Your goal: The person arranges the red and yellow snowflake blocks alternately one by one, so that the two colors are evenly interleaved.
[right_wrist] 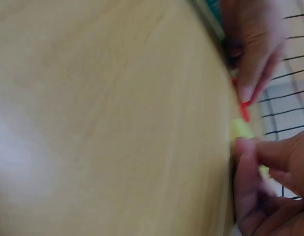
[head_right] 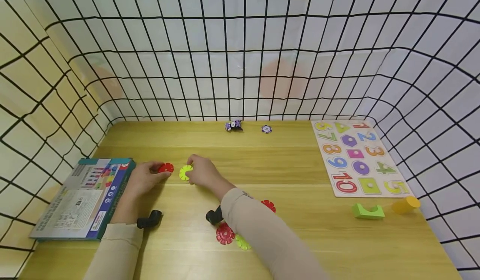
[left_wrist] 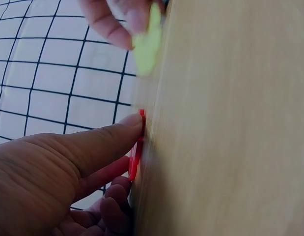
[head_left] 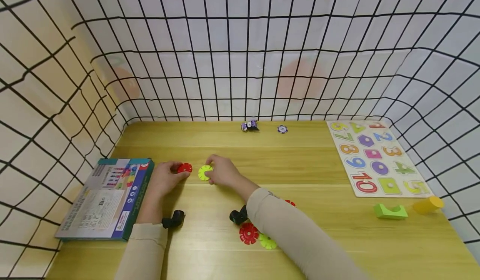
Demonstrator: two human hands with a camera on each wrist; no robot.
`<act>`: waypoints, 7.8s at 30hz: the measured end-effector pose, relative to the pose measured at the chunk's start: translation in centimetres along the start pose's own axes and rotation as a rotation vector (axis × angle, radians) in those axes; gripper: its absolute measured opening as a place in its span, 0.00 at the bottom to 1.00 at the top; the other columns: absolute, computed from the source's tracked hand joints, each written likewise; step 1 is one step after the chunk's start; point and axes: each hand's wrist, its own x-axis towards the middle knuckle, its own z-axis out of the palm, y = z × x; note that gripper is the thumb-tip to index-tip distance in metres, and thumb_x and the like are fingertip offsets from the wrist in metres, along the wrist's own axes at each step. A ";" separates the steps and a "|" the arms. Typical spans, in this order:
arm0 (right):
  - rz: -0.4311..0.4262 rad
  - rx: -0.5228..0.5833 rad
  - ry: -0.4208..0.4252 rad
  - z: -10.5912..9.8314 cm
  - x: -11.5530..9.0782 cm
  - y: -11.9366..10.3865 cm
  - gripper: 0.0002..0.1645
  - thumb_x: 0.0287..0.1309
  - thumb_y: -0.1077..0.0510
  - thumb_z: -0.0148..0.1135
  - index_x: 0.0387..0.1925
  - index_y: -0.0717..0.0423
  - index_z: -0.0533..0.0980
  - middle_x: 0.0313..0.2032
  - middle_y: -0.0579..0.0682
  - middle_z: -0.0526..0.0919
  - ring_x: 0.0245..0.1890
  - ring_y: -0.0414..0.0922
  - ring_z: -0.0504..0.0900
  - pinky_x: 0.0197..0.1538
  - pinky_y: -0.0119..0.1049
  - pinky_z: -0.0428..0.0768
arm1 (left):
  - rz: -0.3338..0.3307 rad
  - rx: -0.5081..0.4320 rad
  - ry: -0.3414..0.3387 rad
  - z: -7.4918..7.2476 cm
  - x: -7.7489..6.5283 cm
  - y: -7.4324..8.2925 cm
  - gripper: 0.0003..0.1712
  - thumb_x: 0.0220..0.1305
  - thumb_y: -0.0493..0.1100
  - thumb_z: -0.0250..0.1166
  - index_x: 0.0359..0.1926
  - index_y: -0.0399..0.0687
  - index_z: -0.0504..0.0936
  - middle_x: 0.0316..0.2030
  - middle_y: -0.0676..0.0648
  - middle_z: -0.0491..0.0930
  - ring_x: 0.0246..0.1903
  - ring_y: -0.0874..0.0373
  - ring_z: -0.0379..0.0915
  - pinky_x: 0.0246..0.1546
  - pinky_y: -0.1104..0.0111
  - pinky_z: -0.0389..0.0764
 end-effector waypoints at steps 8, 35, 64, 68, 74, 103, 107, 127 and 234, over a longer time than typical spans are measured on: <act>0.042 -0.150 0.026 0.5 1.6 -1.5 0.16 0.57 0.51 0.62 0.43 0.50 0.69 0.15 0.43 0.78 0.16 0.40 0.77 0.27 0.30 0.72 | 0.010 -0.007 -0.005 0.1 0.2 -0.2 0.30 0.57 0.49 0.67 0.56 0.38 0.74 0.50 0.37 0.74 0.46 0.43 0.68 0.49 0.52 0.70; -0.037 0.124 -0.091 -5.2 -4.3 3.1 0.16 0.61 0.46 0.57 0.47 0.49 0.72 0.21 0.55 0.79 0.18 0.49 0.76 0.19 0.35 0.70 | 0.101 -0.072 -0.132 0.8 -0.9 3.2 0.34 0.60 0.57 0.61 0.63 0.47 0.68 0.35 0.42 0.75 0.29 0.51 0.69 0.26 0.64 0.72; -0.156 -0.299 -0.093 -6.0 -13.9 8.4 0.23 0.42 0.48 0.74 0.40 0.45 0.73 0.32 0.42 0.70 0.28 0.39 0.68 0.31 0.33 0.71 | -0.004 -0.197 -0.189 3.8 -0.8 3.1 0.29 0.65 0.47 0.58 0.66 0.57 0.64 0.17 0.45 0.78 0.07 0.57 0.65 0.10 0.67 0.72; -0.157 -0.206 -0.102 -6.1 -13.8 8.5 0.18 0.45 0.50 0.72 0.36 0.42 0.71 0.26 0.41 0.73 0.22 0.38 0.70 0.26 0.32 0.71 | -0.011 -0.212 -0.192 3.7 -0.8 3.1 0.28 0.65 0.47 0.58 0.66 0.57 0.64 0.17 0.45 0.78 0.07 0.57 0.65 0.10 0.67 0.72; -0.160 0.053 -0.136 -6.1 -13.2 8.3 0.11 0.55 0.54 0.65 0.39 0.41 0.73 0.25 0.45 0.76 0.21 0.42 0.77 0.24 0.34 0.77 | -0.023 -0.245 -0.202 3.7 -0.9 3.1 0.28 0.65 0.47 0.58 0.66 0.57 0.64 0.17 0.44 0.78 0.07 0.57 0.66 0.10 0.67 0.72; 0.120 0.280 0.025 -1.6 -0.5 2.8 0.11 0.57 0.62 0.62 0.42 0.53 0.73 0.18 0.54 0.80 0.15 0.45 0.80 0.21 0.36 0.80 | -0.033 -0.237 -0.199 3.7 -0.8 3.1 0.28 0.64 0.47 0.59 0.65 0.57 0.65 0.17 0.44 0.78 0.07 0.57 0.65 0.10 0.67 0.73; 0.106 0.199 0.007 -1.8 0.0 2.5 0.10 0.56 0.61 0.62 0.40 0.55 0.72 0.15 0.54 0.80 0.13 0.44 0.79 0.19 0.34 0.79 | -0.018 -0.228 -0.188 3.7 -0.8 3.0 0.28 0.64 0.47 0.59 0.64 0.57 0.65 0.17 0.45 0.78 0.07 0.57 0.65 0.10 0.67 0.72; 0.155 0.444 -0.022 -2.9 -0.3 3.8 0.21 0.61 0.53 0.59 0.54 0.52 0.68 0.24 0.57 0.79 0.19 0.48 0.81 0.26 0.40 0.81 | -0.015 -0.239 -0.191 3.7 -0.8 2.9 0.29 0.64 0.47 0.59 0.65 0.58 0.65 0.17 0.45 0.78 0.07 0.57 0.65 0.10 0.66 0.72; 0.094 0.161 -0.064 -5.9 -1.8 6.8 0.23 0.55 0.44 0.63 0.46 0.51 0.69 0.16 0.51 0.76 0.12 0.43 0.72 0.16 0.32 0.72 | 0.031 -0.271 -0.283 5.7 -0.4 4.5 0.28 0.60 0.51 0.63 0.62 0.63 0.70 0.16 0.45 0.78 0.06 0.58 0.61 0.07 0.71 0.66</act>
